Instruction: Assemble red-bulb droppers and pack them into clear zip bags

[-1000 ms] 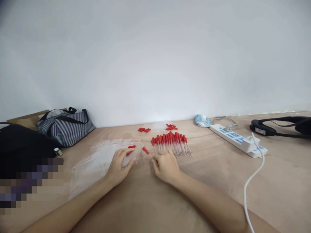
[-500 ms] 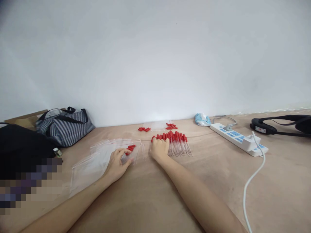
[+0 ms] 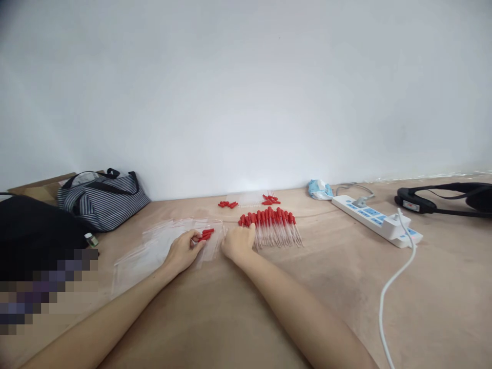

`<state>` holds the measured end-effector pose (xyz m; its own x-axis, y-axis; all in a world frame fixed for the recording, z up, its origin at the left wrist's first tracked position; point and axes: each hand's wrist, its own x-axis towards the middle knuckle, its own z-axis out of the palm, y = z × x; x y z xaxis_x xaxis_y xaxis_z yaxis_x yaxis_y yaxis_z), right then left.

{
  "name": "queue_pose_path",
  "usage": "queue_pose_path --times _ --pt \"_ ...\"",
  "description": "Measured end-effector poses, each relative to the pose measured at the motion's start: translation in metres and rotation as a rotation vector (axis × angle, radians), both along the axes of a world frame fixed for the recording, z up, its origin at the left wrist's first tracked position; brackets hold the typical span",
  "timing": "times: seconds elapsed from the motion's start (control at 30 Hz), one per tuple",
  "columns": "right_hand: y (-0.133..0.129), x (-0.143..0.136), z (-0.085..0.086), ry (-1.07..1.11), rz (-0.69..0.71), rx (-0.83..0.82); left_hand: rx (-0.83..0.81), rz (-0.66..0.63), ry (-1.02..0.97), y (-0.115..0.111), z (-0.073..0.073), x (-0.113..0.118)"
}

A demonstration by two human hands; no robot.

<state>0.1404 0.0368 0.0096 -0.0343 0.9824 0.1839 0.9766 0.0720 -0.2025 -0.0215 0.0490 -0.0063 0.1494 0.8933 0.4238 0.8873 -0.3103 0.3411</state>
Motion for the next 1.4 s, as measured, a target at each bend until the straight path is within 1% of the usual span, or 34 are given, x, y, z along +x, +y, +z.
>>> queue_pose_path --times 0.1,0.2,0.27,0.33,0.43,0.5,0.57,0.63,0.7,0.8,0.9,1.0,1.17,1.4 --pt "0.004 -0.003 0.001 -0.005 -0.003 -0.067 0.016 0.003 -0.025 -0.001 -0.002 0.001" --pt "0.005 -0.006 0.001 -0.004 -0.009 -0.091 0.057 -0.013 -0.063 -0.007 -0.001 0.006" --pt "0.003 -0.007 0.002 0.001 -0.007 -0.096 0.096 -0.083 -0.106 -0.013 0.0 0.012" --pt "0.0 -0.004 0.003 0.019 -0.004 -0.076 0.125 -0.187 -0.158 -0.021 0.001 0.018" --pt "-0.006 0.009 0.0 0.093 0.01 0.016 0.118 -0.292 -0.233 -0.033 0.001 0.027" --pt "-0.012 0.026 -0.006 0.192 0.081 0.101 0.073 -0.334 -0.284 -0.041 0.002 0.031" --pt "-0.02 0.048 -0.015 0.321 0.229 0.195 -0.028 -0.395 -0.341 -0.05 0.002 0.036" --pt "-0.031 0.07 -0.025 0.413 0.373 0.3 -0.165 -0.469 -0.369 -0.058 0.002 0.041" --pt "-0.043 0.089 -0.033 0.437 0.462 0.383 -0.274 -0.515 -0.349 -0.065 0.003 0.045" --pt "-0.059 0.104 -0.037 0.336 0.571 0.381 -0.318 -0.515 -0.31 -0.07 0.004 0.048" --pt "-0.067 0.103 -0.033 0.242 0.638 0.33 -0.318 -0.498 -0.315 -0.07 0.005 0.048" --pt "-0.069 0.098 -0.03 0.213 0.68 0.328 -0.32 -0.5 -0.32 -0.069 0.005 0.047" --pt "-0.069 0.097 -0.029 0.212 0.703 0.319 -0.321 -0.502 -0.334 -0.069 0.005 0.047" --pt "-0.07 0.094 -0.031 0.259 0.733 0.329 -0.233 -0.574 -0.284 -0.064 0.006 0.046"
